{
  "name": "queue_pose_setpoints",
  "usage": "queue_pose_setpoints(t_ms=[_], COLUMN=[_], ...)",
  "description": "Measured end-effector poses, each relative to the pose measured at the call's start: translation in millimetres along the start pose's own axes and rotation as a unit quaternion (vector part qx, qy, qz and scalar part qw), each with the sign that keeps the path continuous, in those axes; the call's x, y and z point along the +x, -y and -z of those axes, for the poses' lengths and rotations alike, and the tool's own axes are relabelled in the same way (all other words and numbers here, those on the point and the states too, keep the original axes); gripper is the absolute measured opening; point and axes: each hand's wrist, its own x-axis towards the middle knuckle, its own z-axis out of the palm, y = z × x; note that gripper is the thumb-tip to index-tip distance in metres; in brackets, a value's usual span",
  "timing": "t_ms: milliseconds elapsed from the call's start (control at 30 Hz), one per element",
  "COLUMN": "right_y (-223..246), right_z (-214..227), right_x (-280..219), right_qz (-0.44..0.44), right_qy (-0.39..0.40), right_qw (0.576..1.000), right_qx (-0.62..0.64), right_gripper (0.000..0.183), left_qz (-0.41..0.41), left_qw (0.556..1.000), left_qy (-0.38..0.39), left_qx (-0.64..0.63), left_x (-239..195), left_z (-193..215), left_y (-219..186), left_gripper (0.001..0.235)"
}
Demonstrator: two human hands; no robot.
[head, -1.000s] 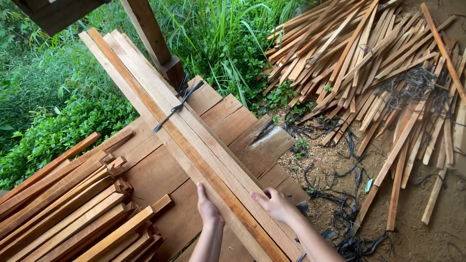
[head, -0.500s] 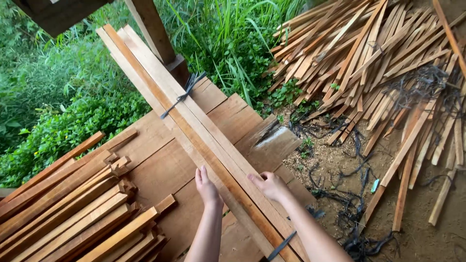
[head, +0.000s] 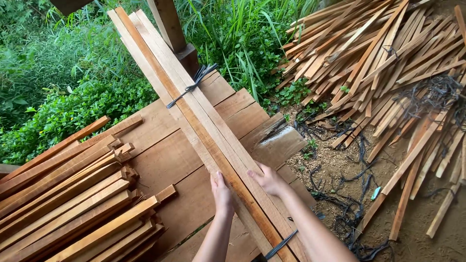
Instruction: The person lifts a bundle of thin wooden planks tied with black straps from a pile and places it onto a wooden workbench. They then proceed to pick up individual planks from the stack and arrange them one by one on the workbench surface.
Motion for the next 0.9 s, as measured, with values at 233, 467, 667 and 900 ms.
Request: queue_pose_setpoints(t_ms=[233,467,667,900], right_y=[10,18,-7,-41], right_z=[5,3,-8,-11], right_x=[-15,-20,-1,-3], right_qz=[0.045,0.045,0.076,0.002], right_qy=[0.023,0.009,0.017,0.086], right_qw=[0.998,0.998,0.987,0.960], right_qx=[0.021,0.031,0.143,0.266], right_gripper=[0.095,0.084,0.083,0.085], left_qz=[-0.003,0.007,0.000,-0.005], left_qw=[1.000,1.000,1.000,0.999], left_qy=[-0.003,-0.017,0.007,0.013], left_qx=[0.013,-0.022,0.002,-0.040], left_x=[-11,-6,-4,-24], left_z=[3,7,17,31], left_y=[-4,5,11,29], left_gripper=[0.056,0.058,0.063,0.073])
